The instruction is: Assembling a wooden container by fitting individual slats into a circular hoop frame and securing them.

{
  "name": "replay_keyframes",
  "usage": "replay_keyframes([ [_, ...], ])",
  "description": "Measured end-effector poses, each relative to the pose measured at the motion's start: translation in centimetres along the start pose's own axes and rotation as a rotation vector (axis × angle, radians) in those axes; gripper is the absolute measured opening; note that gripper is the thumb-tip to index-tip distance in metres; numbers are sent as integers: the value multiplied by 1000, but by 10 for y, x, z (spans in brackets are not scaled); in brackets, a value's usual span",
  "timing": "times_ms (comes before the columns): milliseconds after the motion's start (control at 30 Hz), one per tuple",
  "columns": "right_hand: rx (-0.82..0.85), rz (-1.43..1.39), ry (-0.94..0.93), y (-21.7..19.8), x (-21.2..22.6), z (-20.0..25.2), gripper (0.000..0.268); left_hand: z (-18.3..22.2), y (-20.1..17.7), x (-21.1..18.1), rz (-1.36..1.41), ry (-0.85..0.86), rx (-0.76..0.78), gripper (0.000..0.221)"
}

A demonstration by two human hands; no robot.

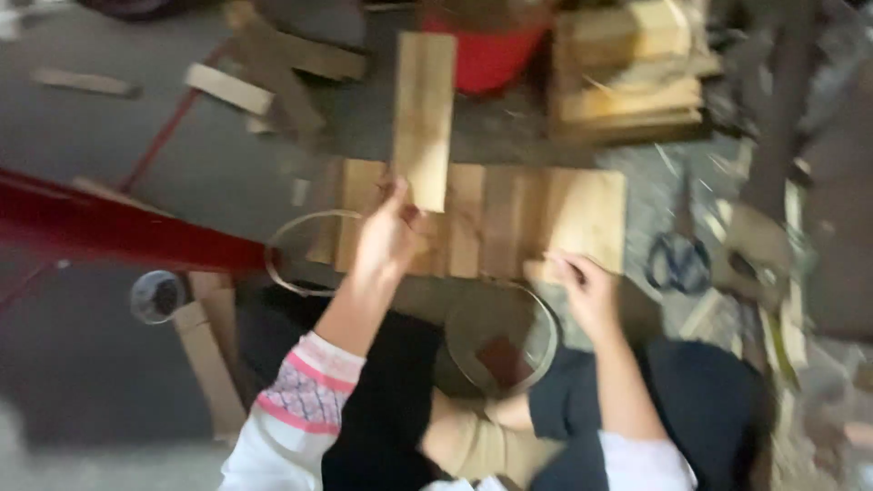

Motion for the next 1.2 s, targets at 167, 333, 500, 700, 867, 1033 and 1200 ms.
replay_keyframes([
  [167, 68, -405, 273, -3, -30, 19, 21, 114, 57, 116, -16, -76, 231, 14],
  [333, 131, -421, 405, -48, -44, 13, 13, 157, 80, 187, -57, -197, 310, 20],
  [500, 185, -381, 421, -91, -22, -10, 14, 140, 93, 233, -283, -219, 362, 22],
  [700, 72, -122, 378, -130, -166, -88, 42, 132, 164, 175, -1271, 658, 603, 51],
  [867, 15, 211, 491, -135, -207, -98, 44, 130, 155, 168, -1536, 935, 573, 56],
  [1033, 30, 352, 525, -131, -207, -101, 52, 132, 147, 195, -1642, 991, 689, 58],
  [1200, 93, 235, 510, -119, -170, -96, 37, 141, 182, 240, -1711, 1033, 887, 66],
])
Point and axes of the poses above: each hand's wrist, its own z-axis away from the middle knuckle, its own y-axis out of the palm, x = y × z, the point moved 9 cm from there along -z, towards the middle knuckle, and after that the axes turned 7 degrees about y, right-handed, at the moved point
